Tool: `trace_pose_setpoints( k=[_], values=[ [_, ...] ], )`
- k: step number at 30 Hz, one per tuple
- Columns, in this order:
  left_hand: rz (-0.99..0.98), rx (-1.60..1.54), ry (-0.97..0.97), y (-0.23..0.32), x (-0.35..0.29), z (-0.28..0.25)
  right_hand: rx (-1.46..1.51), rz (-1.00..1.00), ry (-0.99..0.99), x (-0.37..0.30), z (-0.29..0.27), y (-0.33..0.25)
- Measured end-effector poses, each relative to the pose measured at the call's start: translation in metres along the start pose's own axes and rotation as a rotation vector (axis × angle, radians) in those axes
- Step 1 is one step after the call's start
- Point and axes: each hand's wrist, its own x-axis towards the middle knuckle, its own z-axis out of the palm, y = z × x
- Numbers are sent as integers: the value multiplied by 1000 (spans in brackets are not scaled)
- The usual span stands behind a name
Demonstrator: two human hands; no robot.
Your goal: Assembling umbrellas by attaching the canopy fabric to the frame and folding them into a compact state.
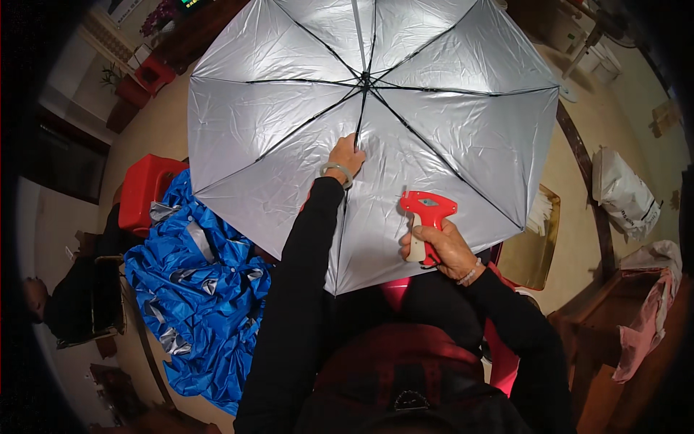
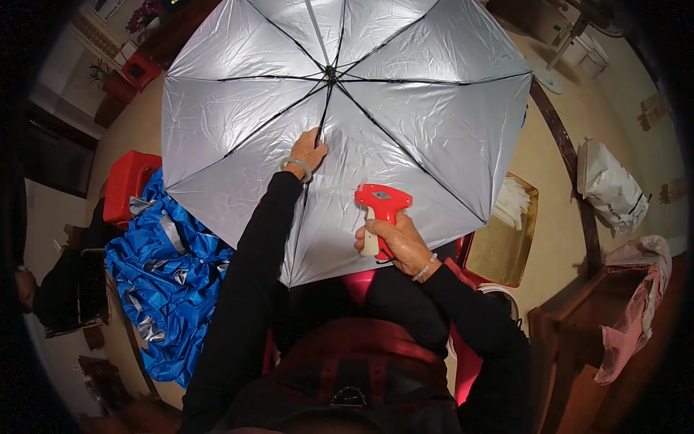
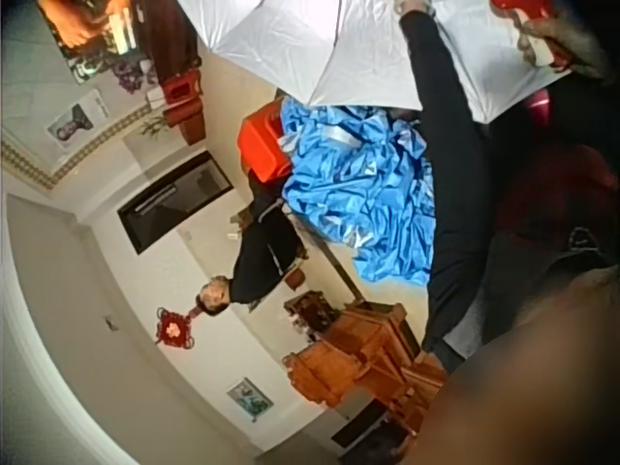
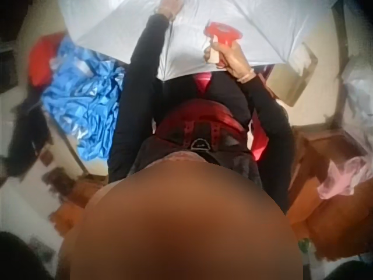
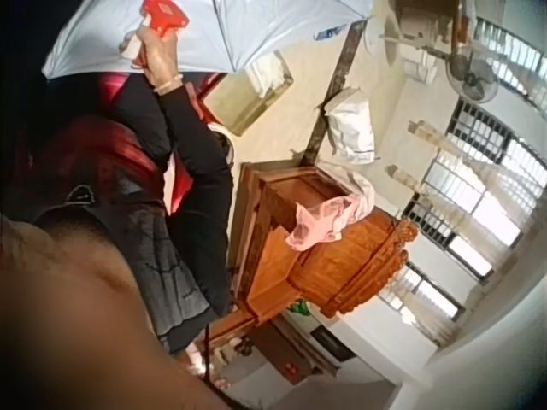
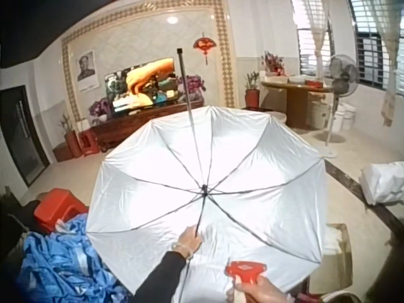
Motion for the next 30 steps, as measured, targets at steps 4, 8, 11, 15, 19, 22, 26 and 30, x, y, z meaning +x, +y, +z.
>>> trace_pose_setpoints(
  k=[4, 8, 11, 15, 19, 22, 26, 30],
  values=[
    [-29, 67, -46, 4, -9, 3, 10, -2, -7, -1, -2, 0],
    [-7, 174, -50, 10, -21, -3, 3, -12, -33, 1, -2, 0],
    [20, 269, -48, 16, -31, -6, -3, -21, -43, 2, -4, 2],
    [52, 393, -177, 25, -51, -13, 37, -20, -75, 8, -13, 4],
    [69, 524, -319, 53, -85, -30, 76, -3, -84, 12, -21, 5],
    [156, 571, -410, 50, -108, -30, 58, -4, -85, 12, -22, 4],
    [262, 546, -431, 61, -155, -35, 86, -16, -92, 13, -26, 6],
    [437, 392, -401, 70, -199, -48, 58, -8, -78, 16, -27, 8]
  ],
)
